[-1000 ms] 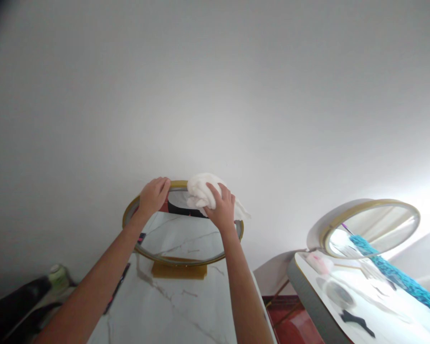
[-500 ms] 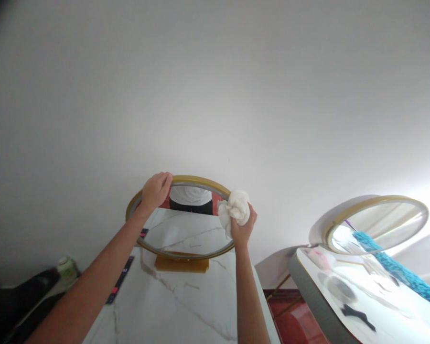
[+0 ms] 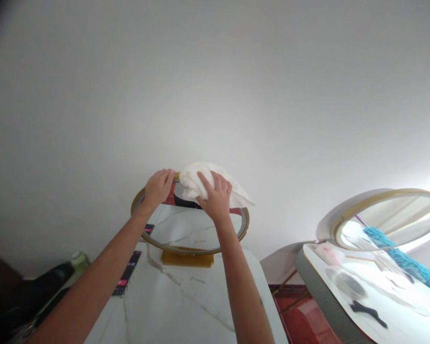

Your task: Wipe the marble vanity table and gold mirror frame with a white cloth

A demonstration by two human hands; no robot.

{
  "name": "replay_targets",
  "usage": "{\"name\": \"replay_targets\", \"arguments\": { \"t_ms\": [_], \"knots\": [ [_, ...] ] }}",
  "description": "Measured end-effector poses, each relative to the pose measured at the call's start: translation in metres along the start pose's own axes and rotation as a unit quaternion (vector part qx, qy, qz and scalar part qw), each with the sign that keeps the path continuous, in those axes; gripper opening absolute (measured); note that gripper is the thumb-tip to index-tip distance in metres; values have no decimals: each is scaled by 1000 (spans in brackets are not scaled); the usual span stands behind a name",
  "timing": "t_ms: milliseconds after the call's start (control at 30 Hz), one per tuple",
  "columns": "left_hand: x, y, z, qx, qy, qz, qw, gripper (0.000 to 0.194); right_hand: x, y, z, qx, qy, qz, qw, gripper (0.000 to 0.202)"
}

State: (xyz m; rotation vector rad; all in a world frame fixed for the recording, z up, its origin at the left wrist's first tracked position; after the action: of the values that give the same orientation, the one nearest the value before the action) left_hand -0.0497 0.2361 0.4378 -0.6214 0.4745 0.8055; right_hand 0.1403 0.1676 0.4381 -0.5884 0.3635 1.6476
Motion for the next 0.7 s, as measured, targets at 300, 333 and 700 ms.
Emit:
{"name": "replay_targets", "arguments": {
  "t_ms": [300,333,700],
  "knots": [
    [-1,0,-1,6,-2,-25,1000,39,1,15,10,-55,18,-42,997,65],
    [-1,-1,-1,7,-3,-26,1000,39,0,12,9,-54,16,-45,997,65],
    [2,5,-2,5,-24,-21,999,41,12,-47,-33,81,-21,9,996,65]
  ]
}}
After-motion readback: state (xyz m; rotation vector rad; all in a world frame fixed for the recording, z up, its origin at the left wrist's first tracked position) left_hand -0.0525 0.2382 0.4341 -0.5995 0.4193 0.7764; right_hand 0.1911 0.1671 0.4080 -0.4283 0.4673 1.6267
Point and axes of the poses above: each hand's wrist, its own z-axis towards the middle knuckle, its own x-axis out of the palm, y = z × x, the point moved 4 cm from there along z, towards the middle knuckle, and after that the axes turned 12 degrees about -z, right-handed, at the moved point
